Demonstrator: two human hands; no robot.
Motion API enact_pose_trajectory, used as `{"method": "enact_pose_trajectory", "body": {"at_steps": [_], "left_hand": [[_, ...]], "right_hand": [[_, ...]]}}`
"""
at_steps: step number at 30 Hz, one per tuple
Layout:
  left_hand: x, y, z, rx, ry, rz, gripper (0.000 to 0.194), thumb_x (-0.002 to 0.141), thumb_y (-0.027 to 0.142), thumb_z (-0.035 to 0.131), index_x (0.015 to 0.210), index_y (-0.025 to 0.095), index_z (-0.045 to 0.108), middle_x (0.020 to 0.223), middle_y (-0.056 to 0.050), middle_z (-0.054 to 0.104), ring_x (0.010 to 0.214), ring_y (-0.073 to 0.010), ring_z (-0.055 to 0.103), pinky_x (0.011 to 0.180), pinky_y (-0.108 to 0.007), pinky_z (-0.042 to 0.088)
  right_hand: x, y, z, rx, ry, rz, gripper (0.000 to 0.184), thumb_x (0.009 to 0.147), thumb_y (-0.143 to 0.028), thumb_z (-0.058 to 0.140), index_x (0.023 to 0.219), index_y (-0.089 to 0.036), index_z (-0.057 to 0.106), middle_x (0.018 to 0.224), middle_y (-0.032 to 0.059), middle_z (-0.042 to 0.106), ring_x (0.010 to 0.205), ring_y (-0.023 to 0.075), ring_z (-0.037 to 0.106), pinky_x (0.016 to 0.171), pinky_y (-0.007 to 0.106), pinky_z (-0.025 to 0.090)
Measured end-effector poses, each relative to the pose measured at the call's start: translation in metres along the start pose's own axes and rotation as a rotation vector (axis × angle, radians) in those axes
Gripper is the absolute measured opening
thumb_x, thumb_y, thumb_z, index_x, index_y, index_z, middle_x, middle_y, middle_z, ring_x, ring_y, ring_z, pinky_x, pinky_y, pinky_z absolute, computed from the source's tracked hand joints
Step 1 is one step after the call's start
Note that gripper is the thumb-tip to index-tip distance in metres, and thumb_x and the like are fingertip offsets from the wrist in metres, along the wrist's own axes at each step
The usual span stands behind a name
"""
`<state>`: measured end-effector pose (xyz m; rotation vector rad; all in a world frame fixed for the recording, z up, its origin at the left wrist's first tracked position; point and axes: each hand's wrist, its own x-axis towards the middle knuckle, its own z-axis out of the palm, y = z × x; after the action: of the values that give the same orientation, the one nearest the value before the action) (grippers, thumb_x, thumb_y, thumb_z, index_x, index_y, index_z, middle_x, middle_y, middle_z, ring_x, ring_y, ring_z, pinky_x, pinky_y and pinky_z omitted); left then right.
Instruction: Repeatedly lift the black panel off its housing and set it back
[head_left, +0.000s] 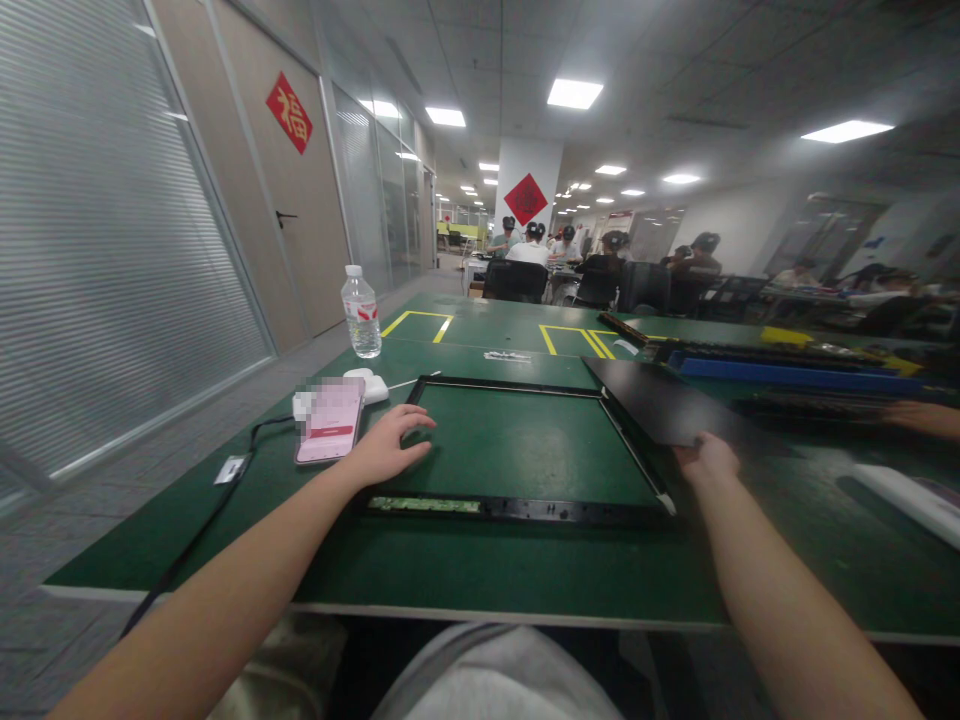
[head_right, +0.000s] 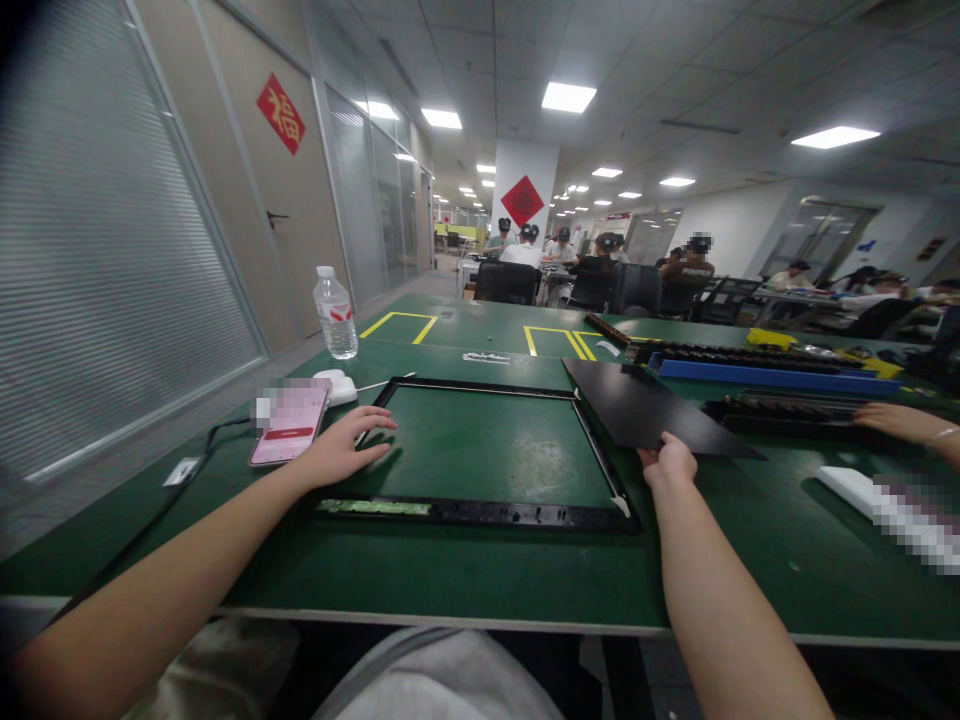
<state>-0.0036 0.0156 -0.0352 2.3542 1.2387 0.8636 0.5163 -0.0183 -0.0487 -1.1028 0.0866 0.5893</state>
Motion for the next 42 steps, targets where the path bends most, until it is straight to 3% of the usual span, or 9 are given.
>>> {"method": "enact_pose_trajectory", "body": {"at_steps": [19,29,39,42], "left_hand": [[0.0,0.007,-0.003,-0.088,-0.076,-0.07,0.047,0.076,0.053,0.065,0.112,0.024,0.07,0.133,-0.009,0.06,0.123,-0.0306,0.057,0.112,-0.049,0.038],[0.001,0.001,-0.005,-0.075,0.013,-0.06,0.041,0.078,0.052,0.064,0.107,0.023,0.071,0.127,-0.01,0.063,0.12,-0.0299,0.058,0.11,-0.049,0.039],[0.004,-0.006,-0.006,-0.068,0.089,-0.085,0.042,0.08,0.052,0.06,0.107,0.021,0.069,0.122,-0.01,0.065,0.118,-0.0303,0.059,0.108,-0.047,0.04],[0.004,-0.005,-0.006,-0.11,0.117,-0.124,0.045,0.082,0.053,0.058,0.11,0.02,0.068,0.119,-0.011,0.066,0.115,-0.0302,0.06,0.105,-0.047,0.042]], "right_hand": [[0.002,0.0,0.0,0.0,-0.061,0.006,0.018,0.081,-0.004,0.051,0.09,-0.019,0.054,0.077,-0.0023,0.061,0.059,0.0108,0.061,0.058,0.025,0.061],[-0.003,-0.004,0.002,0.049,-0.166,0.0,0.016,0.082,-0.003,0.051,0.088,-0.018,0.054,0.073,-0.0033,0.062,0.058,0.0095,0.063,0.058,0.021,0.059],[-0.036,-0.02,0.009,0.138,-0.213,-0.048,0.015,0.08,-0.001,0.051,0.079,-0.016,0.056,0.071,-0.0022,0.062,0.06,0.0097,0.063,0.059,0.021,0.059],[-0.05,-0.025,0.011,0.143,-0.289,-0.076,0.013,0.078,-0.004,0.053,0.079,-0.017,0.057,0.072,-0.0014,0.063,0.064,0.0106,0.064,0.063,0.022,0.059]]}}
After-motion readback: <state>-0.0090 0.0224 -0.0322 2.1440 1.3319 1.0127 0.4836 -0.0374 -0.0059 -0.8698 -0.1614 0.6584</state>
